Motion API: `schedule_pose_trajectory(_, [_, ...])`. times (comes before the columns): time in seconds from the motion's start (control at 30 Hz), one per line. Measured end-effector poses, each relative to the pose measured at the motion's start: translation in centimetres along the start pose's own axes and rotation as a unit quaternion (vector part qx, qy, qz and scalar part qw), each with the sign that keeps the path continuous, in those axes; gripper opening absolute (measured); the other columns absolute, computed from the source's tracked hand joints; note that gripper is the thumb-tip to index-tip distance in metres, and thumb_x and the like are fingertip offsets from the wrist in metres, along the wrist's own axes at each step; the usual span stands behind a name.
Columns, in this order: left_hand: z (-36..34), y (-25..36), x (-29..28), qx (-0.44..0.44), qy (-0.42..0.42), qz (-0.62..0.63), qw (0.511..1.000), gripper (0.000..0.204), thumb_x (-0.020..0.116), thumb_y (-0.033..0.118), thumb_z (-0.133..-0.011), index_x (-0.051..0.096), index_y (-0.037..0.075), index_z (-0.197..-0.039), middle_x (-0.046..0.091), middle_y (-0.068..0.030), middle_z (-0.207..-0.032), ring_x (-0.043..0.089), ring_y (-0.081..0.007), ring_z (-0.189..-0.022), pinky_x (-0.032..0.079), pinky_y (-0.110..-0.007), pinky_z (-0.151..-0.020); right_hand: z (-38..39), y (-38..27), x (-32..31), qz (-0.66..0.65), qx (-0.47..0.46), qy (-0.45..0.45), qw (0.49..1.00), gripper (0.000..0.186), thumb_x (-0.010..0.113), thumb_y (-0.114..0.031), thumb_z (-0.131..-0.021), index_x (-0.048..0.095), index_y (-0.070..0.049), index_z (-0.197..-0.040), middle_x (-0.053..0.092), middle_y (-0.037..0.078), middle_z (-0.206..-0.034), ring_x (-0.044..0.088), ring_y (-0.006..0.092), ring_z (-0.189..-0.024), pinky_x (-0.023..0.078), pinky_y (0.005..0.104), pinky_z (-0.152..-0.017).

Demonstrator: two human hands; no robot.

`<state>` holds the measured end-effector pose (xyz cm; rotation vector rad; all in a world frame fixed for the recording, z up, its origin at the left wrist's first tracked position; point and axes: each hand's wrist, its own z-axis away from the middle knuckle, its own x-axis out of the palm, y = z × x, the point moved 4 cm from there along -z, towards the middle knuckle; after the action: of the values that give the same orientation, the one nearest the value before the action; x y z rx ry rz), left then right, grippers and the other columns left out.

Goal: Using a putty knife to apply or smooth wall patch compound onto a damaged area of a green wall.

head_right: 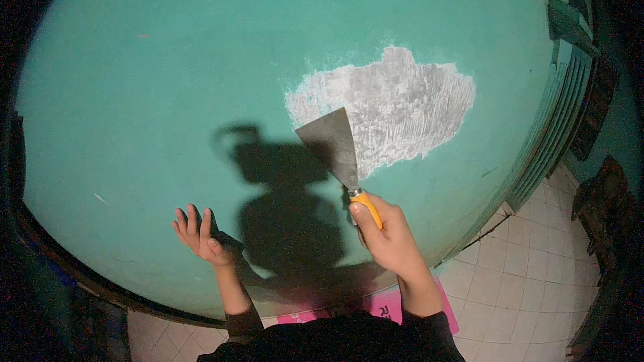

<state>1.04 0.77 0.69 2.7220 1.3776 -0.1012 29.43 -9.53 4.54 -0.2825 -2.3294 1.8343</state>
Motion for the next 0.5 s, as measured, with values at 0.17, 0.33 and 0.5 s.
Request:
schedule_pose_trajectory(0.17, [0.20, -0.05, -0.08, -0.001, -0.001, -0.001, 1.000, 0.050, 0.021, 0.033, -0.091, 0.064, 0.013, -0.106, 0.052, -0.0079, -0.125, 0.036, -0.0317, -0.125, 0.013, -0.047, -0.107, 0.33, -0.63, 0.15, 0.078, -0.057, 0.020, 0.995, 0.026, 0.047, -0.021, -0.092, 0.048, -0.003, -0.074, 0.039, -0.004, -0.054, 0.035, 0.0041, -0.050, 0.029, 0.0234, -0.045])
schedule_pose_trajectory(0.33, [0.27, -0.20, 0.03, 0.005, -0.004, -0.003, 1.000, 0.050, 0.021, 0.032, -0.091, 0.064, 0.012, -0.107, 0.052, -0.0078, -0.126, 0.036, -0.0316, -0.125, 0.013, -0.047, -0.107, -0.05, -0.14, 0.56, 0.043, -0.037, 0.014, 0.998, 0.026, 0.047, -0.021, -0.093, 0.048, -0.003, -0.075, 0.039, -0.004, -0.054, 0.034, 0.0039, -0.049, 0.029, 0.0230, -0.045])
schedule_pose_trajectory(0.5, [0.25, -0.34, -0.08, 0.012, -0.012, 0.003, 1.000, 0.050, 0.021, 0.032, -0.091, 0.064, 0.012, -0.108, 0.052, -0.0072, -0.126, 0.036, -0.0312, -0.126, 0.013, -0.046, -0.107, 0.11, 0.22, 0.59, -0.009, -0.021, -0.005, 1.000, 0.026, 0.046, -0.023, -0.093, 0.047, -0.004, -0.075, 0.037, -0.005, -0.055, 0.033, 0.0021, -0.047, 0.027, 0.0207, -0.043])
